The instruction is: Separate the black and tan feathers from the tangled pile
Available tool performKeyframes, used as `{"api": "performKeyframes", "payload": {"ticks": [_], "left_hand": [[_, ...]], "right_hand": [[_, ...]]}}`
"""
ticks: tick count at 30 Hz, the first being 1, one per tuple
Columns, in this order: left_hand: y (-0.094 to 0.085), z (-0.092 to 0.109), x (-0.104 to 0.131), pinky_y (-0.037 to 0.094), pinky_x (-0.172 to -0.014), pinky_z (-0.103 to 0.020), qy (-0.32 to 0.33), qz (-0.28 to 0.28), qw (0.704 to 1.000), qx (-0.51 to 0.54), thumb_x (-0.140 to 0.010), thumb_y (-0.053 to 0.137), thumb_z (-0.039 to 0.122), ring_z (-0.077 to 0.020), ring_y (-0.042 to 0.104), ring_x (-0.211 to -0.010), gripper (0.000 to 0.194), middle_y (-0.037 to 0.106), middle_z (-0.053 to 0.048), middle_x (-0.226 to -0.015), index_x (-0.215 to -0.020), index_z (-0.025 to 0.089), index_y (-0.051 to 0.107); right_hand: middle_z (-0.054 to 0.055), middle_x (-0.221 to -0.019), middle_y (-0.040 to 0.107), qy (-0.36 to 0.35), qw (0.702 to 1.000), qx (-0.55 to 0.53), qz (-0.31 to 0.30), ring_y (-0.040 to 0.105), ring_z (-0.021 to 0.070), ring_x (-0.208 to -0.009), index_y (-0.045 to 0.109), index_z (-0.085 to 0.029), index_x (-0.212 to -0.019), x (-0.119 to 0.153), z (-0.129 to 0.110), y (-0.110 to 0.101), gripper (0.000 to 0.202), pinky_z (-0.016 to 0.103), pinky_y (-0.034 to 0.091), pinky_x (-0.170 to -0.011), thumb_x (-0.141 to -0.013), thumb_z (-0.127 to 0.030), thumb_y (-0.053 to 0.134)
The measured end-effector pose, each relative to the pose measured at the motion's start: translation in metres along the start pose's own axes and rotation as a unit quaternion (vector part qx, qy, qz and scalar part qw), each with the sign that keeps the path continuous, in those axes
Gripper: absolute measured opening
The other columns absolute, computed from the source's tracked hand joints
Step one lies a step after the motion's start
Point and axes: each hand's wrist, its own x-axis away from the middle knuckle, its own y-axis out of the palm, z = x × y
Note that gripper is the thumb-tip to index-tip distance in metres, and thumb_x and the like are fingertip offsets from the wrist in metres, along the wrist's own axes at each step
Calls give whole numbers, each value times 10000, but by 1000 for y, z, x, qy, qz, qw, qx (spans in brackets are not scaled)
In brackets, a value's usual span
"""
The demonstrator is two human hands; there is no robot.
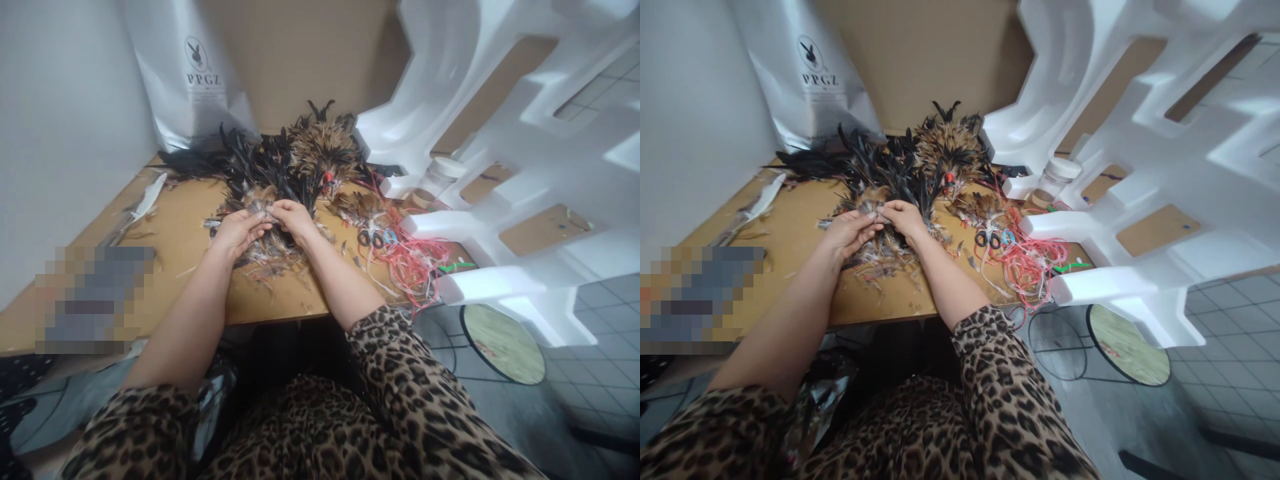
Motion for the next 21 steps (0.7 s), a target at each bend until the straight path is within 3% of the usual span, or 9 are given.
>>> {"api": "performKeyframes", "payload": {"ticks": [10,17,21], "left_hand": [[2,-1,0,473,-478,-109,-1,29,999,-24,-695,682,100,-74,620,-532,52,668,-73,-637,-689,81,635],[-2,-1,-1,469,-490,-108,3,12,1000,-22,-706,677,108,-48,583,-492,54,655,-55,-627,-718,68,643],[-4,-1,-3,469,-489,-108,14,22,1000,-3,-726,656,106,-43,577,-490,60,647,-50,-620,-685,67,635]], "right_hand": [[-79,-520,476,-26,1000,15,1,383,22,-483,577,-133,-700,-1,1,0,279,147,308,-473,-602,-337,739],[-77,-479,469,-44,998,44,-27,327,20,-420,607,-129,-747,-1,-2,-4,216,161,255,-418,-689,-330,660],[-43,-553,553,-90,991,92,-40,391,31,-453,630,-116,-771,-4,-9,-15,187,172,320,-462,-684,-281,651]]}}
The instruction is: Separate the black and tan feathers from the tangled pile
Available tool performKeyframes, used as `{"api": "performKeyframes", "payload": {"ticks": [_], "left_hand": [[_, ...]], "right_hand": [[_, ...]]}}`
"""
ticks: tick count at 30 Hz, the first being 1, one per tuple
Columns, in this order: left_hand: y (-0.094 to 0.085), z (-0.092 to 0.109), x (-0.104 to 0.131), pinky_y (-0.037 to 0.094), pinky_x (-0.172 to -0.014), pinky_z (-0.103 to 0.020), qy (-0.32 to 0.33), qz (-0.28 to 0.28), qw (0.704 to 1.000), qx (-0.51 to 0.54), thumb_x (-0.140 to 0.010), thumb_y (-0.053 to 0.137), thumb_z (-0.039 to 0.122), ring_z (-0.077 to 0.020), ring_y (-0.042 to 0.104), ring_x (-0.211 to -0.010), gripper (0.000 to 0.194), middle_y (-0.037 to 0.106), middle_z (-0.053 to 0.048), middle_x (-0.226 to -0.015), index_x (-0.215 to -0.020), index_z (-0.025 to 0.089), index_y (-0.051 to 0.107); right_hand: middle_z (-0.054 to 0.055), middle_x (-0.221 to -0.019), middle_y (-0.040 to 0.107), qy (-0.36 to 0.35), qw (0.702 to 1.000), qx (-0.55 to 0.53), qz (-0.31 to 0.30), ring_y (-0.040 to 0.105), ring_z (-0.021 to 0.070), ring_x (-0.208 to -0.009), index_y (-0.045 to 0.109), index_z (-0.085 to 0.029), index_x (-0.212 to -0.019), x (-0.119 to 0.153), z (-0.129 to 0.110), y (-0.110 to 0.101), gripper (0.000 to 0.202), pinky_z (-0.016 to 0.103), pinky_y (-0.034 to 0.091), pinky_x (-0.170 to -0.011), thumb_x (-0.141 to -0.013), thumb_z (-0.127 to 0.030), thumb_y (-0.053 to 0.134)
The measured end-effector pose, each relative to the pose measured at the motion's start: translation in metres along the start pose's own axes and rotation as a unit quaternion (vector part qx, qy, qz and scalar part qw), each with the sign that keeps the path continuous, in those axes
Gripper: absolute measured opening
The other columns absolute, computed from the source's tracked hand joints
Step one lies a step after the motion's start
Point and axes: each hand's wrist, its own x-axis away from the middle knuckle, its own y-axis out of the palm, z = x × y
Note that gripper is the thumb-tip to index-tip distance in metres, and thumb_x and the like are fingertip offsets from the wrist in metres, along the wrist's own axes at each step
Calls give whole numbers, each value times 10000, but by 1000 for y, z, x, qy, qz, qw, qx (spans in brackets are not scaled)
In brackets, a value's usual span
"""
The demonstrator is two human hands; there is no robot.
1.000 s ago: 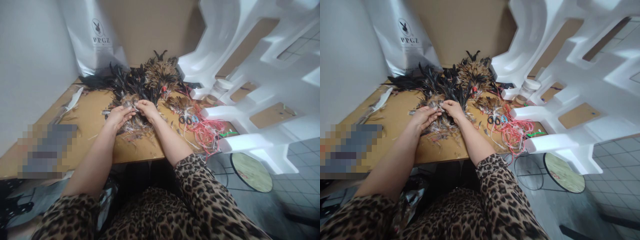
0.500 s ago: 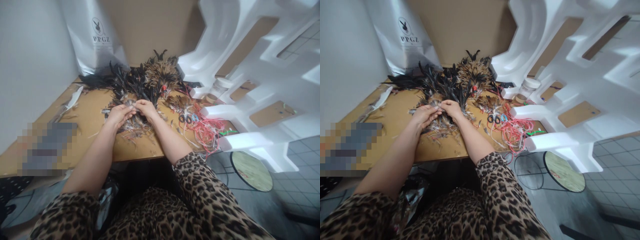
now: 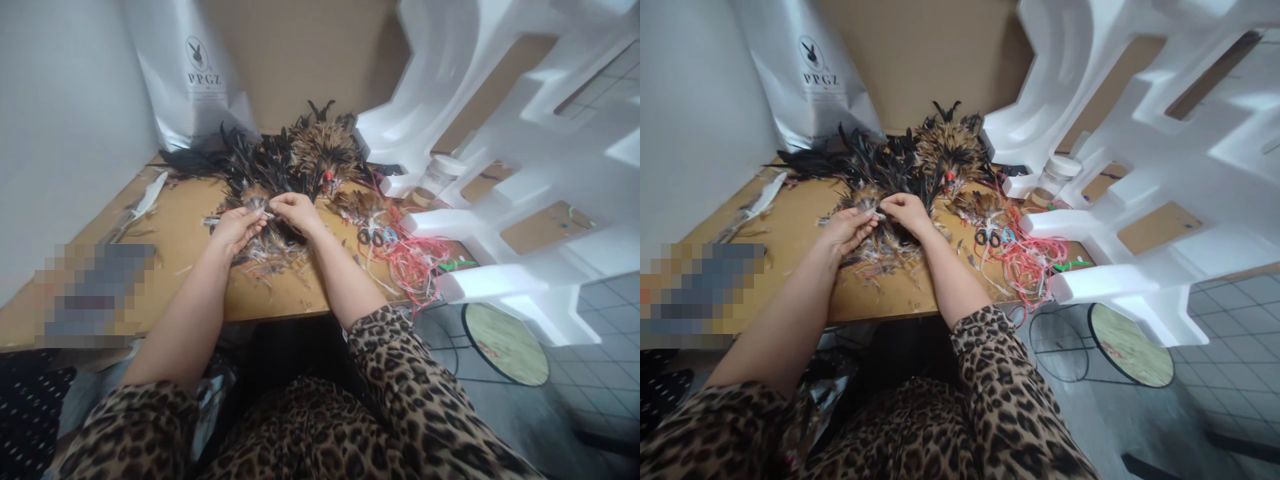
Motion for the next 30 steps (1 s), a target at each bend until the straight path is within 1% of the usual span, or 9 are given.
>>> {"api": "performKeyframes", "payload": {"ticks": [3,6,10,12,15,19,25,27,30], "left_hand": [[0,1,0,466,-484,-107,-1,10,1000,11,-720,664,100,-46,579,-492,79,643,-51,-613,-660,70,622],[0,1,1,464,-477,-106,-3,7,1000,19,-716,668,92,-49,577,-486,92,633,-49,-593,-646,74,611],[1,3,1,455,-462,-98,-2,2,1000,25,-722,664,85,-47,573,-479,88,627,-47,-584,-651,74,612],[1,4,1,449,-450,-96,-3,12,999,30,-738,643,76,-45,567,-469,93,628,-48,-581,-651,71,611],[2,5,1,446,-439,-97,-6,16,999,40,-762,607,63,-44,563,-459,104,629,-50,-581,-658,68,611],[2,5,2,440,-426,-97,-13,12,999,49,-758,618,67,-48,567,-461,96,625,-47,-578,-663,69,607],[1,7,1,460,-446,-105,-29,-20,996,77,-777,588,55,-66,615,-535,46,688,-103,-750,-779,51,634],[0,7,1,457,-439,-107,-23,-28,995,91,-789,566,52,-67,616,-538,80,691,-99,-767,-816,52,641],[-1,8,-1,433,-410,-105,-10,-12,994,109,-781,580,59,-65,607,-524,58,679,-70,-726,-793,72,635]], "right_hand": [[-21,-619,593,-50,996,66,-40,459,50,-527,646,-106,-773,-2,-1,-10,222,187,374,-539,-644,-282,683],[-22,-644,597,-90,981,155,-70,477,62,-572,663,-109,-816,-1,1,-12,292,196,375,-580,-619,-319,705],[-14,-644,609,-142,957,248,-52,494,72,-606,673,-124,-748,1,4,-7,200,200,362,-598,-692,-315,647],[-10,-642,614,-149,964,216,-31,505,73,-592,659,-128,-720,0,5,-4,183,199,376,-591,-723,-306,618],[-16,-631,610,-122,987,105,2,503,66,-517,627,-138,-758,-4,7,-4,202,196,399,-536,-744,-338,601],[-13,-687,625,-109,993,11,47,540,67,-524,596,-157,-797,-9,11,-2,239,196,440,-534,-737,-388,608],[-7,-750,631,-149,986,27,66,597,92,-671,593,-173,-814,-6,17,10,229,211,477,-648,-743,-391,597],[-1,-763,637,-151,986,37,60,593,95,-694,591,-166,-809,-4,18,13,231,209,471,-655,-742,-387,594],[-4,-730,632,-149,985,67,58,568,92,-665,596,-156,-786,-3,18,14,229,210,458,-646,-741,-381,589]]}}
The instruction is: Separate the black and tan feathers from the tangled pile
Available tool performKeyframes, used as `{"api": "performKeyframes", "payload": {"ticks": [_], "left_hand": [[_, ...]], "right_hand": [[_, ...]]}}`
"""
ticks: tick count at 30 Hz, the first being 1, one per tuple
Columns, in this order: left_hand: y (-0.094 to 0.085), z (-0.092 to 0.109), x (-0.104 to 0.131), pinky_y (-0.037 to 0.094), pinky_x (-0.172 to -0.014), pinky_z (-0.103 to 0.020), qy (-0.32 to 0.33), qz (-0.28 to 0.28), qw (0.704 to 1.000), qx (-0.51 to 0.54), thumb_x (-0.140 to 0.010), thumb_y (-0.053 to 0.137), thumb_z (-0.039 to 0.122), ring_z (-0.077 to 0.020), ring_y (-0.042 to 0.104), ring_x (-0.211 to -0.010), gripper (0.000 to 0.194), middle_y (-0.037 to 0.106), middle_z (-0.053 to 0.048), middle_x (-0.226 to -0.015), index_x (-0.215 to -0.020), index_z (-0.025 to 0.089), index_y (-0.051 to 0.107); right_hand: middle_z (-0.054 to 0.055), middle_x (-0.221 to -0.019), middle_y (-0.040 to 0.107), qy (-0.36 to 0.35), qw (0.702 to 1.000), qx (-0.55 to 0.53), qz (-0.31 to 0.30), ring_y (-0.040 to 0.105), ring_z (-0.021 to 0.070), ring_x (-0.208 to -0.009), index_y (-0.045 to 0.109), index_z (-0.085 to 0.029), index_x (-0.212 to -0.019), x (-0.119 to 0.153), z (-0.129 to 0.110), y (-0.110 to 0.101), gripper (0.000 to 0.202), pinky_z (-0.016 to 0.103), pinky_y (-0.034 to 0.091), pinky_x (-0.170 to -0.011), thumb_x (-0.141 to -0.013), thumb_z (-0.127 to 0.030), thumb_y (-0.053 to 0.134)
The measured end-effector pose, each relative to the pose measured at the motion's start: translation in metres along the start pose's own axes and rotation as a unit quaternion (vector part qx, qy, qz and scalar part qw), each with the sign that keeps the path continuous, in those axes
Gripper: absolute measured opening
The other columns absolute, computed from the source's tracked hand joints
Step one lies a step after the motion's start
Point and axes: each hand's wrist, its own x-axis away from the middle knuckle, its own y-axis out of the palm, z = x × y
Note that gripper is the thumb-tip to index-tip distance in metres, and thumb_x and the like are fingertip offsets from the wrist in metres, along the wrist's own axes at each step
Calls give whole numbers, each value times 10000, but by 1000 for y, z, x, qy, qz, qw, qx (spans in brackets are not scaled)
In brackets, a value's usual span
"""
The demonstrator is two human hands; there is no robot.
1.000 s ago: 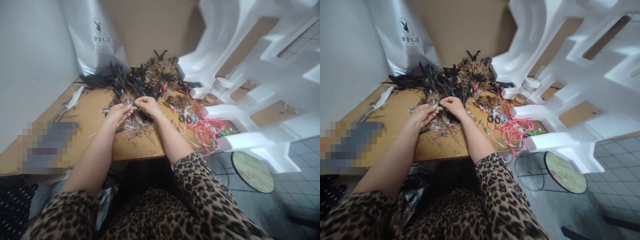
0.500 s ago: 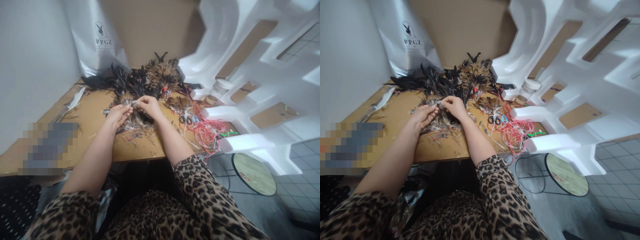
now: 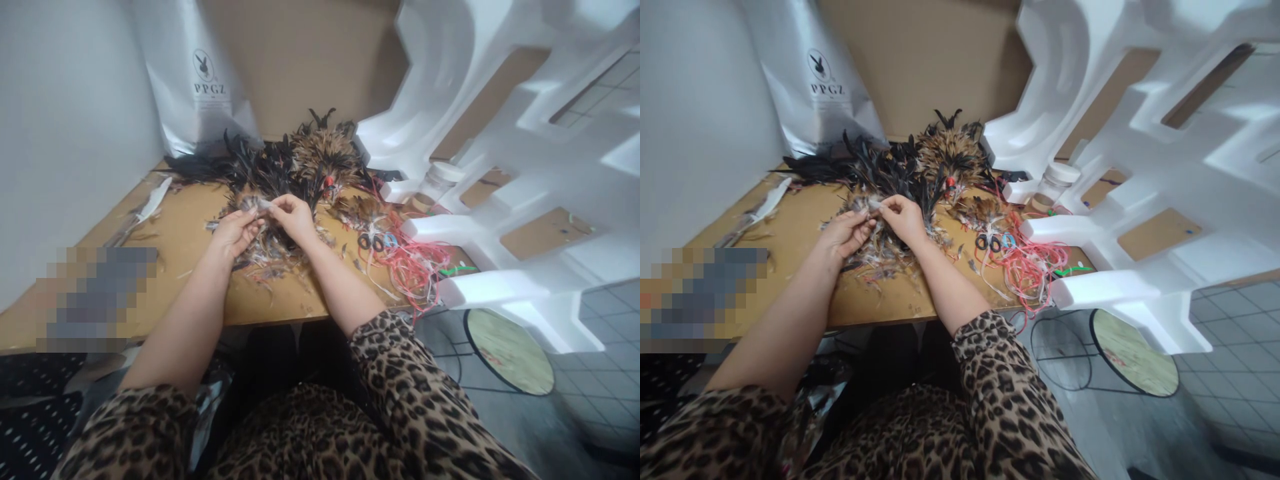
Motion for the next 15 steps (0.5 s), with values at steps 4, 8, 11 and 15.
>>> {"api": "performKeyframes", "payload": {"ticks": [4,8,11,15], "left_hand": [[0,1,-1,407,-394,-103,41,34,999,4,-740,626,63,-56,583,-489,42,627,-18,-603,-715,94,611],[3,-1,0,389,-389,-111,85,62,993,-54,-704,683,143,-53,548,-438,101,607,-12,-539,-659,103,601],[4,-4,1,369,-383,-116,109,53,985,-123,-674,711,200,-45,511,-399,126,616,-17,-528,-673,104,630],[3,-7,1,359,-390,-122,140,31,974,-175,-652,718,228,-37,494,-398,141,627,-16,-548,-694,109,656]], "right_hand": [[-13,-695,627,-4,997,82,-8,543,89,-641,624,-152,-752,0,-1,-3,184,212,436,-655,-738,-332,587],[-4,-732,639,-16,980,196,-42,552,104,-690,654,-160,-728,2,-7,-8,156,221,418,-688,-733,-295,577],[8,-773,642,-29,966,243,-81,558,116,-739,661,-162,-698,4,-9,-10,137,226,407,-710,-717,-266,575],[-8,-697,622,2,970,210,-120,529,94,-664,649,-142,-677,3,-8,-9,122,205,396,-658,-696,-242,581]]}}
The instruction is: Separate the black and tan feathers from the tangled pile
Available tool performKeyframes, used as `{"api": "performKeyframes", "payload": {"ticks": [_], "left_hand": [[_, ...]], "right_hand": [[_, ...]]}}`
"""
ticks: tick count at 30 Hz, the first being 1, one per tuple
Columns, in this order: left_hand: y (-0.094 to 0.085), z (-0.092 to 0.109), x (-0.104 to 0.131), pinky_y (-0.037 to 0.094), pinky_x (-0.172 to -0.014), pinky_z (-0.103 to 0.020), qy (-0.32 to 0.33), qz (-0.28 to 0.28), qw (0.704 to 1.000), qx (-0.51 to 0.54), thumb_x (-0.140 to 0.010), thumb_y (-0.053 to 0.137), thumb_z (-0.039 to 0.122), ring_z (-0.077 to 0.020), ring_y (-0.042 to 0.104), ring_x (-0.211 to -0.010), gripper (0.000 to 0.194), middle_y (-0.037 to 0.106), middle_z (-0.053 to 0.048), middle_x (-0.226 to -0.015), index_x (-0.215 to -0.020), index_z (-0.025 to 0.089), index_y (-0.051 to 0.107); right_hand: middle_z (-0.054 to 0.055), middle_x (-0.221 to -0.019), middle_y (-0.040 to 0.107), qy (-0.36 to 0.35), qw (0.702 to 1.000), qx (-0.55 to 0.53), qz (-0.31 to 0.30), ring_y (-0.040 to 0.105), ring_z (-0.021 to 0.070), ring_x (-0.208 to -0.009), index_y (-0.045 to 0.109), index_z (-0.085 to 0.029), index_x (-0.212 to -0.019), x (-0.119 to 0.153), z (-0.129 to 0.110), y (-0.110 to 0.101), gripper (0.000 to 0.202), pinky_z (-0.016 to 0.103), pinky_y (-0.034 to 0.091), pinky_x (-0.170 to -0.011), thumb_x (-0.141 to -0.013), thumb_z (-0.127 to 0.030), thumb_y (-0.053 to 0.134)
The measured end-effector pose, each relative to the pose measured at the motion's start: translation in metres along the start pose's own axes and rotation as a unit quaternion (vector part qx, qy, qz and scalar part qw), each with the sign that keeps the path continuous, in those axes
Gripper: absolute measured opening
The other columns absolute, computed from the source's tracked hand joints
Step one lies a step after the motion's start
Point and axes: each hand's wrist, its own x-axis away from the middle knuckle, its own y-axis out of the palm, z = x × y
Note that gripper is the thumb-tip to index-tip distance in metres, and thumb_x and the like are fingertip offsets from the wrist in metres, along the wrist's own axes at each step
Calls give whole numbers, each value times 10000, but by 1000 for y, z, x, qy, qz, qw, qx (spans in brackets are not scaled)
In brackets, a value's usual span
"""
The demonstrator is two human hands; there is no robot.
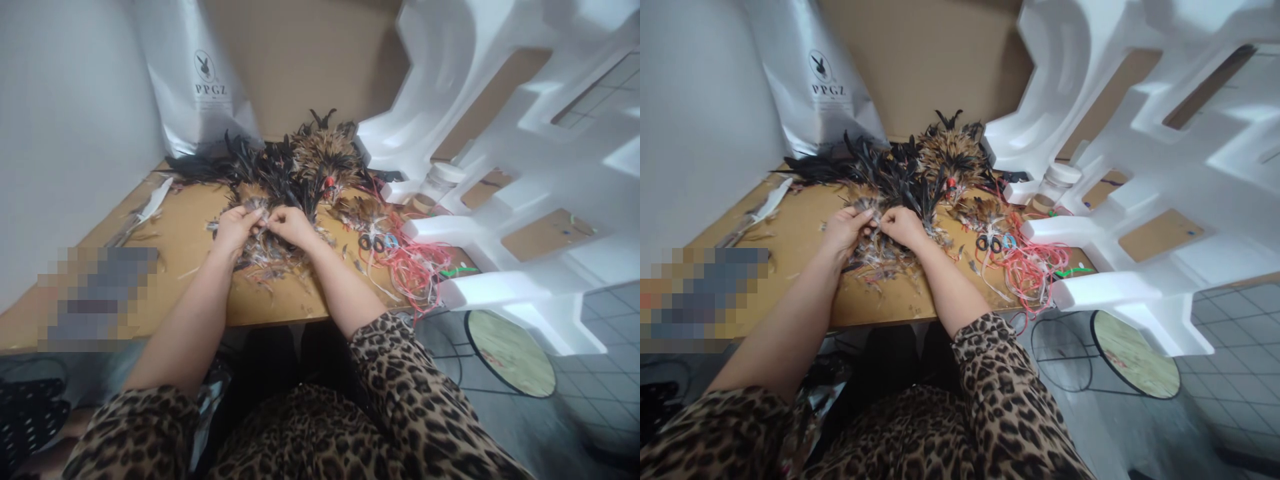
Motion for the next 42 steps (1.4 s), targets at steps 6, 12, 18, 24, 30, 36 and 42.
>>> {"api": "performKeyframes", "payload": {"ticks": [6,12,18,24,30,36,42], "left_hand": [[2,1,1,384,-409,-118,-27,3,999,23,-639,727,234,-55,571,-490,191,677,-53,-681,-757,98,662],[3,-4,2,436,-427,-135,-51,-23,998,21,-645,727,215,-87,616,-522,211,684,-70,-707,-800,87,661],[2,-4,1,452,-449,-136,-62,-26,997,29,-663,714,184,-83,609,-507,142,658,-58,-626,-734,81,647],[6,2,4,440,-445,-132,-68,-27,997,26,-670,691,127,-58,564,-454,74,636,-42,-581,-696,79,640],[4,5,8,451,-474,-130,-92,-44,995,-5,-648,719,140,-63,581,-484,93,659,-75,-620,-677,78,657],[0,8,6,443,-457,-132,-81,-40,996,-9,-657,715,144,-61,570,-465,93,649,-59,-600,-662,80,646],[-5,14,0,404,-431,-105,-72,45,994,71,-703,689,168,-41,570,-495,113,646,-20,-643,-658,116,599]], "right_hand": [[-27,-599,595,127,967,-218,32,469,56,-484,572,-147,-684,-3,-2,2,85,172,343,-480,-691,-231,565],[-61,-515,483,100,972,-200,72,401,54,-496,547,-147,-608,-3,-2,7,158,181,317,-503,-659,-281,612],[-57,-564,509,103,970,-204,81,409,57,-545,564,-139,-627,-6,4,11,172,187,336,-550,-639,-294,639],[-72,-471,451,133,942,-297,75,352,49,-449,525,-159,-631,-7,3,11,249,187,294,-463,-653,-368,660],[-80,-482,455,117,935,-324,80,352,33,-452,529,-151,-620,-6,3,11,279,170,300,-462,-625,-382,686],[-73,-499,489,118,935,-329,64,366,38,-452,601,-142,-694,-5,-1,7,240,177,314,-468,-633,-363,673],[-13,-619,620,88,981,-159,71,504,74,-562,650,-128,-675,-7,10,-6,174,203,406,-587,-655,-301,639]]}}
